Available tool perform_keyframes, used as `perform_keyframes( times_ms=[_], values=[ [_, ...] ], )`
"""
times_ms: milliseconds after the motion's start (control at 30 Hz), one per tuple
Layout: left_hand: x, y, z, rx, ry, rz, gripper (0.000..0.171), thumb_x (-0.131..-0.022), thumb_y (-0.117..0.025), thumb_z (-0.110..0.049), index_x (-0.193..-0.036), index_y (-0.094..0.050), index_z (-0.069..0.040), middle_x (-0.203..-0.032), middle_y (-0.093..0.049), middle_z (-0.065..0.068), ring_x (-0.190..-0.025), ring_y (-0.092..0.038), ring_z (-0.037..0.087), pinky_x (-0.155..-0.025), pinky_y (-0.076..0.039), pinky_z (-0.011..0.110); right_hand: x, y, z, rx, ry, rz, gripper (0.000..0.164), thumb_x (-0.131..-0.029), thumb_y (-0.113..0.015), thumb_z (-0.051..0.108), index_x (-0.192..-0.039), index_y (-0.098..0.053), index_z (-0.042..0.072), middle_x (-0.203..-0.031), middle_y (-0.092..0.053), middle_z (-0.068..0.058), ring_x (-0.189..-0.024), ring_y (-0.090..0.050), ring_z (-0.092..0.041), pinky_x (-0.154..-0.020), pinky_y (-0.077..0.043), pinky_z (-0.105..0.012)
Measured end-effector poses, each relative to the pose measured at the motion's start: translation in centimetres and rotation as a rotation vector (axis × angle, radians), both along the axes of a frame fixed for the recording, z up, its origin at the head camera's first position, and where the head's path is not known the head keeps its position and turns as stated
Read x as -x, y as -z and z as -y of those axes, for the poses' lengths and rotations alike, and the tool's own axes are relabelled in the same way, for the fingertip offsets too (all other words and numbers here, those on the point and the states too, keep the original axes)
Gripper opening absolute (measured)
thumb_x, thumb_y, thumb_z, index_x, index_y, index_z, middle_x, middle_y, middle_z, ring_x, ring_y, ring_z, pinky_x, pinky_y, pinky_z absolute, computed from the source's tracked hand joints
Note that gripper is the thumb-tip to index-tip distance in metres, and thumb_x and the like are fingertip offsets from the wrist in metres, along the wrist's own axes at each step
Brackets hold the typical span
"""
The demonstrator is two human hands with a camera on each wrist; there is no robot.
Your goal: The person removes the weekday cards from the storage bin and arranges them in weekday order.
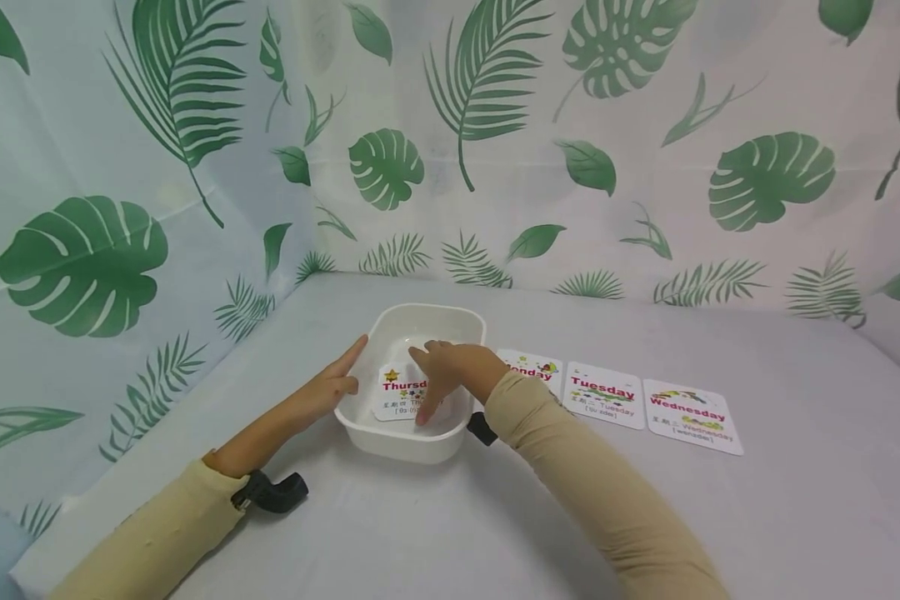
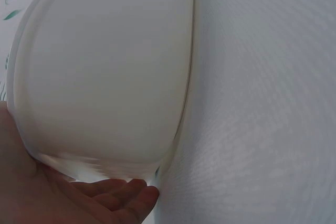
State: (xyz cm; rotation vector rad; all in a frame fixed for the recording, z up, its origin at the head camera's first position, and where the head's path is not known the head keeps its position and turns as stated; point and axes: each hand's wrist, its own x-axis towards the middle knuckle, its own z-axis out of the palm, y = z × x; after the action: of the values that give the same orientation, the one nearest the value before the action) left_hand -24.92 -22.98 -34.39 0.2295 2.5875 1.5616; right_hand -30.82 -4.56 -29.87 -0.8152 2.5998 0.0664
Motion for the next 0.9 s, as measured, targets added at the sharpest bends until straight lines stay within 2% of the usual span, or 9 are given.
perform_keyframes(
  times_ms=[133,267,633,767,900],
  values=[
    [0.0,-0.1,0.0,0.011,0.016,0.005,0.08,-0.079,-0.037,-0.002,-0.147,0.004,-0.013,-0.154,0.005,0.006,-0.142,0.003,0.025,-0.115,-0.001,0.043,0.2,1.0,-0.3,0.008,0.021,0.032,0.11,-0.062,-0.077,0.05,-0.148,-0.014,0.022,-0.148,-0.027,-0.009,-0.132,-0.031,-0.028,-0.108,-0.03,-0.048],
    [-0.1,-0.3,0.1,0.014,0.019,0.003,0.08,-0.079,-0.037,-0.003,-0.148,0.004,-0.013,-0.155,0.004,0.005,-0.142,0.003,0.025,-0.115,-0.001,0.044,0.3,1.1,-0.2,-0.004,-0.003,0.006,0.106,-0.063,-0.076,0.05,-0.147,-0.019,0.021,-0.14,-0.035,-0.01,-0.123,-0.039,-0.026,-0.104,-0.034,-0.046],
    [-0.1,0.0,0.1,0.004,0.032,0.001,0.08,-0.079,-0.037,-0.002,-0.147,0.005,-0.013,-0.154,0.005,0.006,-0.142,0.004,0.026,-0.114,-0.001,0.044,0.1,1.1,-0.3,0.001,-0.055,-0.04,0.1,-0.062,-0.074,0.055,-0.144,-0.027,0.022,-0.131,-0.034,-0.009,-0.113,-0.038,-0.023,-0.095,-0.042,-0.041],
    [-0.2,-0.2,0.2,-0.003,0.037,-0.005,0.08,-0.08,-0.036,-0.002,-0.148,0.004,-0.014,-0.154,0.004,0.005,-0.142,0.003,0.025,-0.114,-0.001,0.044,0.4,0.5,-0.6,0.039,-0.066,-0.065,0.099,-0.063,-0.072,0.057,-0.143,-0.03,0.016,-0.129,-0.032,-0.01,-0.115,-0.034,-0.023,-0.095,-0.041,-0.041],
    [-0.3,-0.4,0.2,0.0,0.046,-0.01,0.079,-0.081,-0.036,-0.002,-0.147,0.005,-0.013,-0.154,0.005,0.004,-0.142,0.003,0.024,-0.115,-0.001,0.044,0.9,-0.2,-1.3,0.122,-0.044,-0.066,0.098,-0.065,-0.071,0.055,-0.144,-0.029,0.014,-0.129,-0.032,-0.01,-0.115,-0.033,-0.022,-0.094,-0.042,-0.041]
  ],
)
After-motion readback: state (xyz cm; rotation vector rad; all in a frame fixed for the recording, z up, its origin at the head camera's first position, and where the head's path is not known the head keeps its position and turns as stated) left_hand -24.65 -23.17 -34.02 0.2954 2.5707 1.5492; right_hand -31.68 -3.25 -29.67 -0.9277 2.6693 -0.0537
